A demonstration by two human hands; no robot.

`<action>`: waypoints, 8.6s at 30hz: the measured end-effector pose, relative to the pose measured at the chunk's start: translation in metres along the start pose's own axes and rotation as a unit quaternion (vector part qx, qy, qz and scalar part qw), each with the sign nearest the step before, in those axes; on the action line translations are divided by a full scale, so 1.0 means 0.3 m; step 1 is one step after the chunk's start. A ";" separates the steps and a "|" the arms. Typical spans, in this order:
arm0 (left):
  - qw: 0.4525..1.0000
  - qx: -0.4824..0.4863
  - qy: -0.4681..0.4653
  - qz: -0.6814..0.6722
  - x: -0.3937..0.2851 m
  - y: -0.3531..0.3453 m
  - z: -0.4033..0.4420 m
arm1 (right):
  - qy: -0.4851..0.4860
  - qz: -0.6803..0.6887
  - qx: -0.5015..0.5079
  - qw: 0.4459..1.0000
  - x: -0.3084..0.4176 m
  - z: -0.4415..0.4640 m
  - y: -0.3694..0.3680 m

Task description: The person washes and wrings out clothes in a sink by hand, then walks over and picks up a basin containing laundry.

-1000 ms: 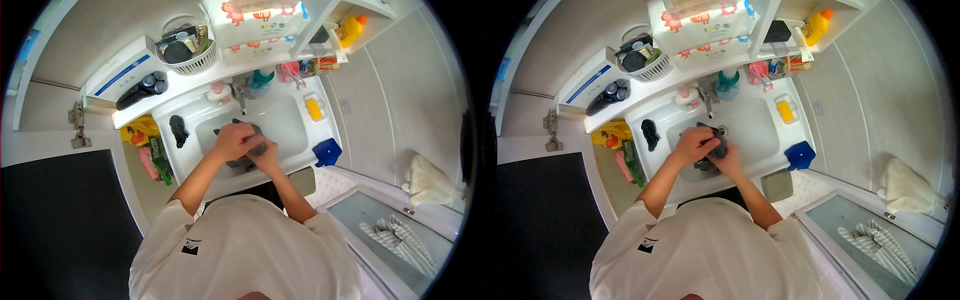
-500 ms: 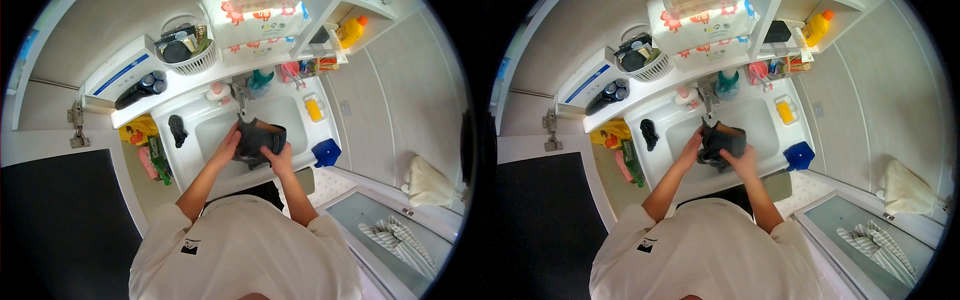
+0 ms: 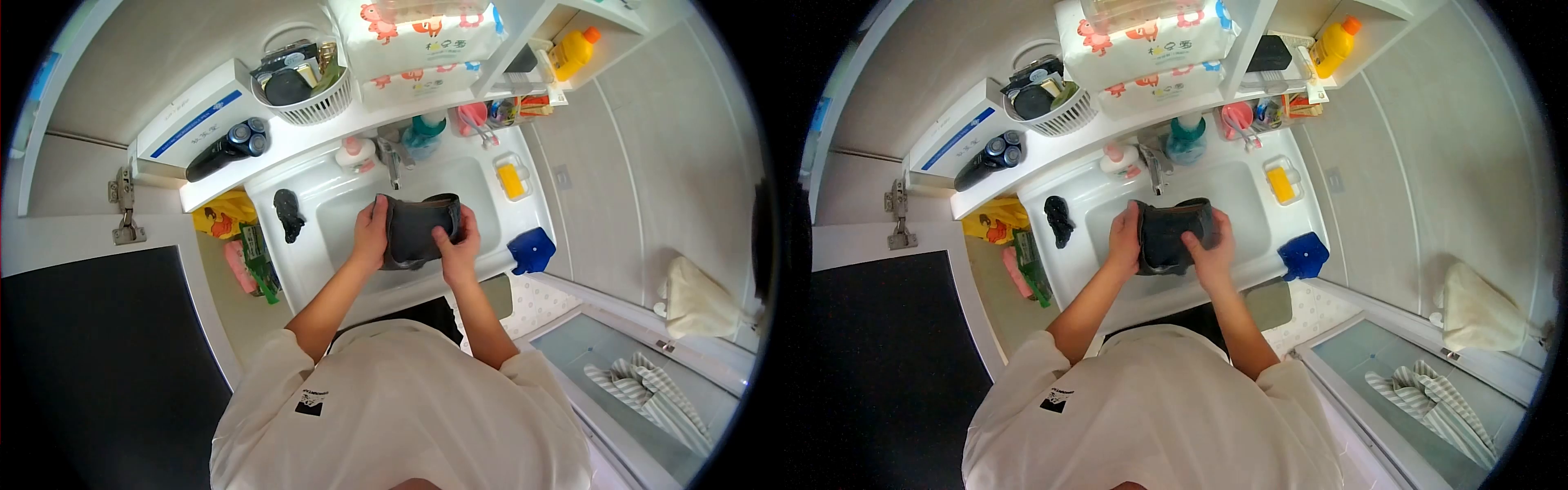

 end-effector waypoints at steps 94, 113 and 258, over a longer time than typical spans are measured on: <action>0.990 -0.026 0.124 0.058 0.263 0.252 0.202 | -0.442 0.334 -0.082 0.828 -0.272 -0.028 -0.040; 0.730 0.247 -0.337 0.541 0.126 0.118 0.170 | -0.532 0.330 -0.013 0.780 -0.267 -0.012 -0.061; 0.825 0.370 0.358 -0.232 0.211 0.087 -0.052 | 0.278 -0.400 -0.018 0.873 -0.025 0.105 -0.057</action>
Point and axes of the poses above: each hand's wrist, its own z-axis towards the middle knuckle, its own y-axis out of the back of the hand, x = y × z, the point moved 5 cm from there along z, towards the middle knuckle, and after that the axes turned 13 degrees about -x, right-handed, at the moved point
